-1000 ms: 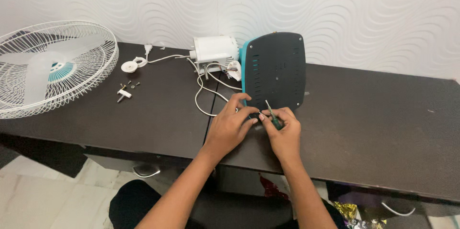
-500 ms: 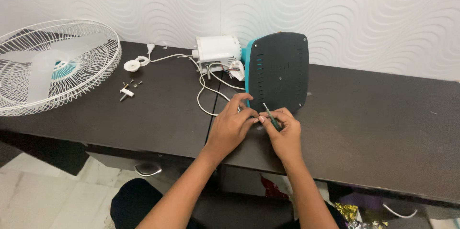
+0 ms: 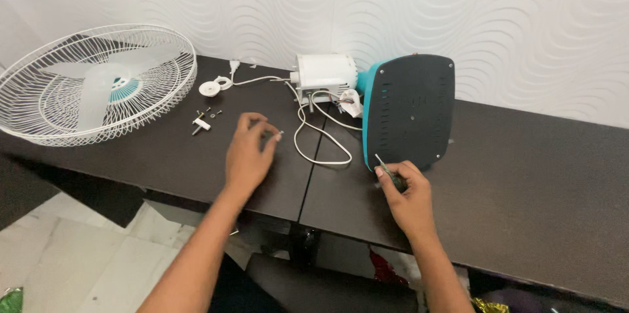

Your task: The person assembles a table fan by attaching the motor housing to the fan stand and securing it with screws. They then flip the stand and tighten additional screws on the base to complete the assembly.

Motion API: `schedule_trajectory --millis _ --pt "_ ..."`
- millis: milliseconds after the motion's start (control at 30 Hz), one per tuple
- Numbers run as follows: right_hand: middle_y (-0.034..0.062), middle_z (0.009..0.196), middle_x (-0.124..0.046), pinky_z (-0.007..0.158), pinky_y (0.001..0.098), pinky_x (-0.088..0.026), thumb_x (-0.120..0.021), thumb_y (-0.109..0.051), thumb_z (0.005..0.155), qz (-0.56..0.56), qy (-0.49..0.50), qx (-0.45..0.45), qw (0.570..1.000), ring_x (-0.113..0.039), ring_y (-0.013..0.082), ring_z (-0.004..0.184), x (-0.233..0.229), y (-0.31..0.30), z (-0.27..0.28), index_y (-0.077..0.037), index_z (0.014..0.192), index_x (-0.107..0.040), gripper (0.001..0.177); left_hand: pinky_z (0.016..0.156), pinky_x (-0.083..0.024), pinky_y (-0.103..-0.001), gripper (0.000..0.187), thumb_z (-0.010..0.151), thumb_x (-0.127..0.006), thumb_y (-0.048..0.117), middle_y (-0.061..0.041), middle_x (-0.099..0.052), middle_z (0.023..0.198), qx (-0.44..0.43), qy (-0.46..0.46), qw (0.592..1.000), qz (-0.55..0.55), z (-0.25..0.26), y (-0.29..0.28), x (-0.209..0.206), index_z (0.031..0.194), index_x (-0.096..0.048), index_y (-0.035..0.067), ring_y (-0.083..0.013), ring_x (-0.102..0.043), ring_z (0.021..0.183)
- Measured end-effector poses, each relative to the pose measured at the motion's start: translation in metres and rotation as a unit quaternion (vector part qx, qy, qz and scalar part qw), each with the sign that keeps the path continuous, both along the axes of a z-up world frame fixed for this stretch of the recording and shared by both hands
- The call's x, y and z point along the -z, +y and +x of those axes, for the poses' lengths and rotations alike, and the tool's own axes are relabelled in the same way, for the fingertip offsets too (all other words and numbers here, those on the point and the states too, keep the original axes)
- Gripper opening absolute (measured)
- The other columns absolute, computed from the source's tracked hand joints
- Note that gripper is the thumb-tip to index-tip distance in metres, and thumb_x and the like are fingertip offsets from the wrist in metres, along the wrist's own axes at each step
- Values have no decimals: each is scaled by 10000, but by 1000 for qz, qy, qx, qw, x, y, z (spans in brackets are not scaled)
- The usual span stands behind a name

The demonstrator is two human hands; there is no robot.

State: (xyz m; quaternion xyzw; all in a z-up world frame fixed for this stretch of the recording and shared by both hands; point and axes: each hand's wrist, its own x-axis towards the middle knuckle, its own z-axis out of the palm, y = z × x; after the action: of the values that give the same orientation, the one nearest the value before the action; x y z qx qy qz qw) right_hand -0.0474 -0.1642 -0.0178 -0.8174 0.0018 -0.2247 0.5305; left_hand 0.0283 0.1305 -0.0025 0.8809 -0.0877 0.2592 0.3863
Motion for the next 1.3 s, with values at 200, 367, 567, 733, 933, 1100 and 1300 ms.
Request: schedule_trajectory --millis 200,367,567,733,933,1100,1300 --pt "-1 772 -582 585 266 -374 -744 -184 913 -21 7 7 1000 -482 81 647 -1 2 -2 -28 906 -786 162 831 -535 -405 122 899 -745 186 -42 -579 1179 -98 79 992 22 56 65 8 980 -719 100 -238 -668 955" --pt "12 756 -598 586 272 -390 -749 -195 905 -61 24 19 998 -508 97 647 -2 1 -2 -33 924 -790 168 834 -529 -427 114 885 -752 194 -32 -586 1187 -111 79 989 58 78 71 17 973 -733 126 -246 -657 1004" --pt "21 758 -611 583 289 -403 -744 -194 893 -76 28 18 997 -525 112 644 -3 2 -1 -27 924 -788 176 861 -520 -444 131 916 -736 242 -32 -592 1206 -123 99 983 88 90 68 14 991 -737 136 -265 -656 1032" --pt "19 763 -619 589 292 -410 -746 -191 889 -76 43 23 996 -533 115 642 -3 2 0 -25 900 -787 172 867 -516 -441 148 914 -738 259 -40 -597 1204 -130 116 982 78 95 69 15 1002 -743 140 -272 -650 1083" --pt "23 768 -612 607 285 -416 -747 -192 893 -72 8 13 997 -538 112 669 0 1 -1 -15 901 -769 179 883 -506 -452 149 907 -742 260 -52 -605 1194 -131 109 983 70 96 71 18 997 -751 141 -287 -653 1077" --pt "47 763 -578 589 308 -393 -747 -208 910 -69 47 20 996 -510 139 650 1 0 -1 -21 900 -783 190 895 -507 -448 161 914 -737 272 -36 -627 1179 -128 121 982 60 95 71 17 1000 -746 137 -263 -666 1058" --pt "13 746 -599 592 286 -409 -747 -203 894 -79 10 14 997 -531 109 658 1 0 -1 -25 909 -774 181 881 -515 -449 170 918 -736 271 -40 -626 1188 -125 110 984 65 92 70 15 1015 -747 133 -255 -668 1044"
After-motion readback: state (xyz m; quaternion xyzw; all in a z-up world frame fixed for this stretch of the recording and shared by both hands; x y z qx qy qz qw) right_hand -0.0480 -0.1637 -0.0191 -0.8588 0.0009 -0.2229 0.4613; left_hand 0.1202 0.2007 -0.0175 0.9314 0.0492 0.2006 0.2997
